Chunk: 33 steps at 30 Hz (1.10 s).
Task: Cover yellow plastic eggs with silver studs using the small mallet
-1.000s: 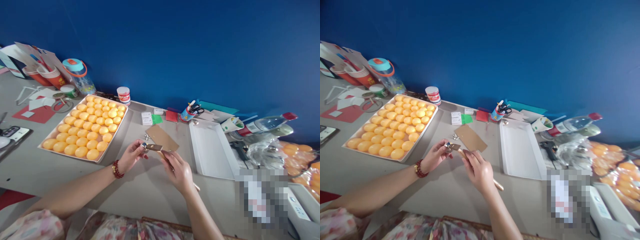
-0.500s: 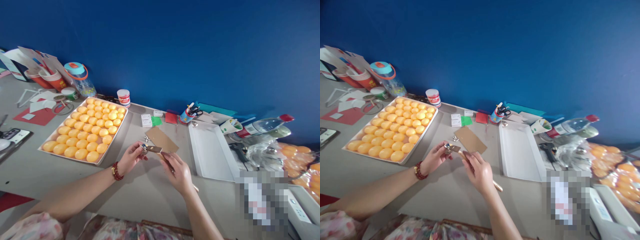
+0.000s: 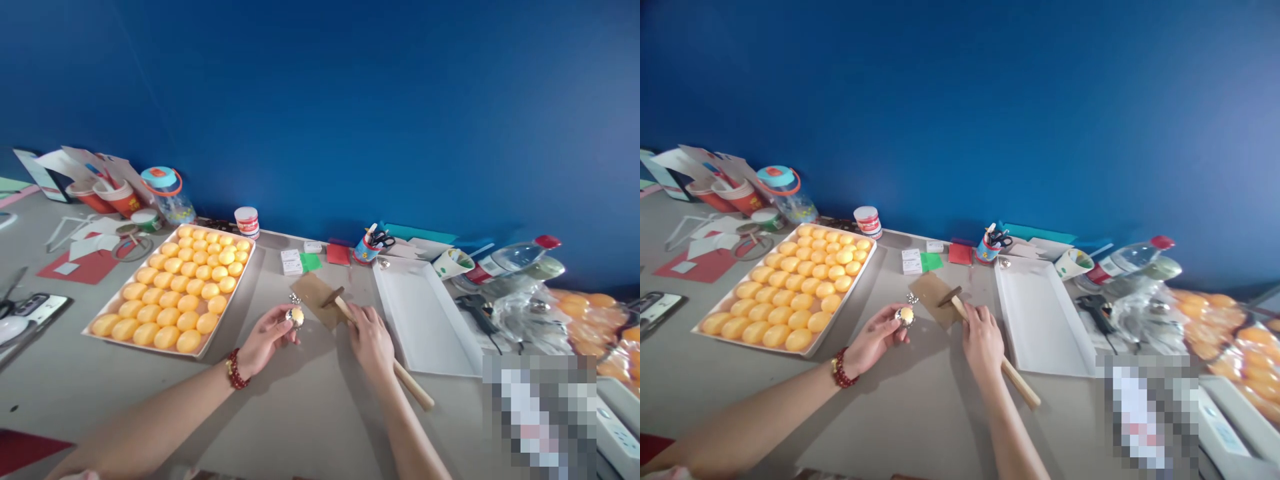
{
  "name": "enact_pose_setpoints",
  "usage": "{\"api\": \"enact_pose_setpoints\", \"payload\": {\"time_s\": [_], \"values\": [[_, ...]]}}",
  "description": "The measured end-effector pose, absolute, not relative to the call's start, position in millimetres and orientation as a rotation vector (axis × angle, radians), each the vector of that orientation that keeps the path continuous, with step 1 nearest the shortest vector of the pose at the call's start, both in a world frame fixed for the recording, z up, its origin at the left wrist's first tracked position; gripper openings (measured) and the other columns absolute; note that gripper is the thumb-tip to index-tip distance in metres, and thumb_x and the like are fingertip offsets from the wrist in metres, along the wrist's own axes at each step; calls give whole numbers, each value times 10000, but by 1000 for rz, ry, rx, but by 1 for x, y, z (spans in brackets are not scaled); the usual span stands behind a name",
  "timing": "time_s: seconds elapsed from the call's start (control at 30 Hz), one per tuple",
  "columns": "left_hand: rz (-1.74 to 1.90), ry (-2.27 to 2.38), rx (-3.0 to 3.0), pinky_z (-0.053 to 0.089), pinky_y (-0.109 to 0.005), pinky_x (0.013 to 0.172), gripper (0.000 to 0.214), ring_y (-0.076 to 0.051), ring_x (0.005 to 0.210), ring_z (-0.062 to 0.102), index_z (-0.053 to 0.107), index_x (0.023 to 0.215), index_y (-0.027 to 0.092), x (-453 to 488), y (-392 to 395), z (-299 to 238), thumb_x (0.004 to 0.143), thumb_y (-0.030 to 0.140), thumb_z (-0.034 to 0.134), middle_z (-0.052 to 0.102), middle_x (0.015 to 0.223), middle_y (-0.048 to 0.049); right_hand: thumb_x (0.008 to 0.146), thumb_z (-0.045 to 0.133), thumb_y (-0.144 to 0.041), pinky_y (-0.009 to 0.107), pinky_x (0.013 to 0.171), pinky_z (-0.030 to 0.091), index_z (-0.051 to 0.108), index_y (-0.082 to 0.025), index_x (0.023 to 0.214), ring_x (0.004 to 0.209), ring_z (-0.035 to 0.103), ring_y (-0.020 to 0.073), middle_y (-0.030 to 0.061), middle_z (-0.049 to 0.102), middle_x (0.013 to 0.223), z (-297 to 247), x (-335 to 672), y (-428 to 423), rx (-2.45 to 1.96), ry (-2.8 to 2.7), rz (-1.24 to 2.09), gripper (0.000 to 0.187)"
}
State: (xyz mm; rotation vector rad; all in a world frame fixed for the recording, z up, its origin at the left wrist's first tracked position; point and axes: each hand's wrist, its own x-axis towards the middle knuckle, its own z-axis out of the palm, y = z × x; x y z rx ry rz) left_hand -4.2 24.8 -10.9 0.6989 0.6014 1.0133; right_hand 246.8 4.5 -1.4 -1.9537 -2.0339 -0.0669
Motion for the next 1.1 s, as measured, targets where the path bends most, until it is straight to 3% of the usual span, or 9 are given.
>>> {"api": "enact_pose_setpoints", "payload": {"time_s": [0.1, 0.23, 0.33, 0.43, 0.57, 0.7, 0.9, 1.1], "values": [[1003, 610, 761, 556, -320, 744, 352, -116, 705, 594, 679, 1165, 217, -5, 24, -12, 828, 296, 742, 632, 915, -32, 895, 500, -128, 426, 846, 511, 605, -161, 1209, 947, 610, 292, 121, 650, 1020, 1, 247, 6, -1925, -2049, -55, 333], [1013, 633, 818, 540, -302, 741, 538, -149, 802, 614, 570, 1336, 282, -5, 23, -12, 826, 279, 743, 644, 1048, -59, 940, 533, -263, 489, 941, 478, 582, -182, 1246, 1052, 597, 308, 134, 655, 1121, 8, 238, 5, -1650, -1989, 8, 320], [1009, 562, 886, 531, -313, 769, 586, -199, 941, 601, 525, 1380, 276, -5, 23, -12, 832, 280, 731, 649, 1078, -70, 918, 608, -343, 455, 1005, 469, 520, -217, 1333, 1186, 561, 292, 118, 629, 1250, 14, 217, -2, -1353, -1986, 264, 442], [931, 497, 984, 500, -353, 878, 595, -233, 1064, 594, 504, 1397, 281, -5, 20, -9, 842, 260, 715, 651, 1167, -81, 862, 692, -355, 399, 971, 507, 519, -244, 1332, 1176, 577, 268, 99, 620, 1271, 16, 196, -9, -1185, -1956, 510, 513], [862, 454, 1039, 428, -396, 1005, 591, -268, 1201, 557, 499, 1406, 276, -4, 15, -7, 851, 256, 701, 623, 1290, -101, 841, 713, -302, 393, 929, 518, 584, -250, 1224, 1107, 600, 260, 86, 649, 1179, 16, 183, -13, -1118, -1914, 597, 408], [843, 416, 980, 443, -360, 970, 527, -249, 1162, 575, 566, 1341, 249, -3, 13, -9, 838, 257, 721, 637, 1263, -100, 833, 731, -326, 399, 888, 517, 602, -245, 1155, 1051, 609, 262, 82, 667, 1112, 11, 182, -14, -1089, -1861, 548, 356], [827, 410, 856, 484, -309, 858, 482, -175, 924, 642, 615, 1272, 236, -2, 14, -12, 811, 212, 753, 689, 1046, -51, 853, 708, -441, 409, 889, 506, 621, -257, 1180, 1077, 585, 269, 94, 647, 1167, 4, 181, -15, -1039, -1825, 490, 385], [733, 348, 750, 466, -328, 913, 360, -208, 1000, 651, 654, 1229, 200, -2, 13, -9, 872, 228, 690, 694, 1110, -86, 835, 730, -437, 434, 940, 488, 588, -243, 1217, 1126, 571, 280, 101, 642, 1169, 2, 183, -13, -1013, -1845, 522, 451]]}}
